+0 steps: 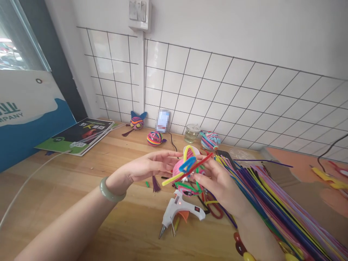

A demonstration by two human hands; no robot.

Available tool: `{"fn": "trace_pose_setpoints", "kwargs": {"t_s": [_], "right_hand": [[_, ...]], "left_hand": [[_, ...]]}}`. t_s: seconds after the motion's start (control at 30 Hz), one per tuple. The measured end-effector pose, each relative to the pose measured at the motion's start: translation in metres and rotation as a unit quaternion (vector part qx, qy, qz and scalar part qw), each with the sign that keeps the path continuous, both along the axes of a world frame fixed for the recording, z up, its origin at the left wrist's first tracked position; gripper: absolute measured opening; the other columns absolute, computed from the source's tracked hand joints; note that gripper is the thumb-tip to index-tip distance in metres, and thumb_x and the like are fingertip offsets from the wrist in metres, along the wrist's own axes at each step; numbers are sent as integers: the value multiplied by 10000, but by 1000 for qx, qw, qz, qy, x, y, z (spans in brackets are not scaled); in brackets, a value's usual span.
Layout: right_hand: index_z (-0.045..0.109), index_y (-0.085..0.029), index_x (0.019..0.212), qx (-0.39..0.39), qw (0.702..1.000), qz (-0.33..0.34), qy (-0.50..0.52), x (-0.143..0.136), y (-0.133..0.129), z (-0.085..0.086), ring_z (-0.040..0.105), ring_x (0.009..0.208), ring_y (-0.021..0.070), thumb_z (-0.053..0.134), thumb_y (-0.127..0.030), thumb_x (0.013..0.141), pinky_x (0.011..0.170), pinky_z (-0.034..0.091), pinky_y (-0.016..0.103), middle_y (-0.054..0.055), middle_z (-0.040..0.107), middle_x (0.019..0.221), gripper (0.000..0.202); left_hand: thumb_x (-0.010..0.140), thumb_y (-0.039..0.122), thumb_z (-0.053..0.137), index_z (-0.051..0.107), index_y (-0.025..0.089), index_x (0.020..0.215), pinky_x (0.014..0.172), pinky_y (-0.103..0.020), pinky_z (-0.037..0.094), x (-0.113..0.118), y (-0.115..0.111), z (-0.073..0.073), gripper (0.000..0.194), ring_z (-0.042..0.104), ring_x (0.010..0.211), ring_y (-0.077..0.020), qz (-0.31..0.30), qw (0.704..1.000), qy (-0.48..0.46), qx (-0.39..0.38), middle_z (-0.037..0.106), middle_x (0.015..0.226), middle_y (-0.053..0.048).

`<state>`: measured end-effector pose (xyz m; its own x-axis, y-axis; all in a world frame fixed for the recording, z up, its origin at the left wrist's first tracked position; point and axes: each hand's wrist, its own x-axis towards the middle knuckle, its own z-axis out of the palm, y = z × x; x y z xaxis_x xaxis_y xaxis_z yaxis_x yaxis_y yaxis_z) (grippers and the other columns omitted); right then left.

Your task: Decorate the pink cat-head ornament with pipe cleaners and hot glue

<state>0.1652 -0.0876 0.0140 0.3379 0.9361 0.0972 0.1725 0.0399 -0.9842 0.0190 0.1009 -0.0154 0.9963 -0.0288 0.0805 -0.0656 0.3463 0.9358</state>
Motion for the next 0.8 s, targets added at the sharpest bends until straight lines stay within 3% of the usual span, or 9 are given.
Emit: {"fn": "trace_pose_setpoints", "kwargs": {"t_s": [0.17,0.3,0.37,0.5,0.6,0.8], "right_hand": [[542,-272,1177,-50,997,-4,-62,-5,0,-2,621,1049,212,618,-315,857,884,532,359,43,651,1158,331],[561,-260,1119,-61,993,-25,-94,-5,2,-7,655,900,201,622,-342,849,805,553,355,35,685,1031,289],[559,-263,1112,-59,994,-22,-94,-6,3,-9,660,890,195,613,-340,855,793,557,346,31,688,1040,274],[547,-270,1160,-56,995,-18,-81,-7,4,-8,652,1002,207,616,-338,852,815,561,341,46,656,1190,323],[541,-267,1181,-57,995,-20,-79,-8,4,-7,627,1080,215,621,-363,851,861,554,348,55,616,1274,353],[530,-258,1175,-67,993,-34,-89,-6,5,-11,607,1107,227,625,-425,850,880,549,365,59,614,1248,378]], "left_hand": [[730,265,763,544,237,1252,582,-194,463,-2,-8,8,566,587,775,-126,-46,997,2,57,595,1040,-57],[740,360,756,590,191,1139,507,-180,397,0,-16,9,464,512,660,-90,-14,996,24,89,582,879,-20],[745,385,748,606,171,1092,542,-194,412,3,-22,9,431,524,676,-99,8,995,30,92,606,871,-26],[745,381,748,648,153,925,673,-227,458,7,-35,11,308,560,708,-112,59,994,34,83,618,742,-4],[738,419,745,648,156,825,629,-221,453,8,-43,15,294,520,607,-89,105,990,54,80,571,628,24],[791,389,689,649,132,793,505,-185,390,11,-53,19,261,446,510,-61,164,981,70,79,554,595,22]]}}
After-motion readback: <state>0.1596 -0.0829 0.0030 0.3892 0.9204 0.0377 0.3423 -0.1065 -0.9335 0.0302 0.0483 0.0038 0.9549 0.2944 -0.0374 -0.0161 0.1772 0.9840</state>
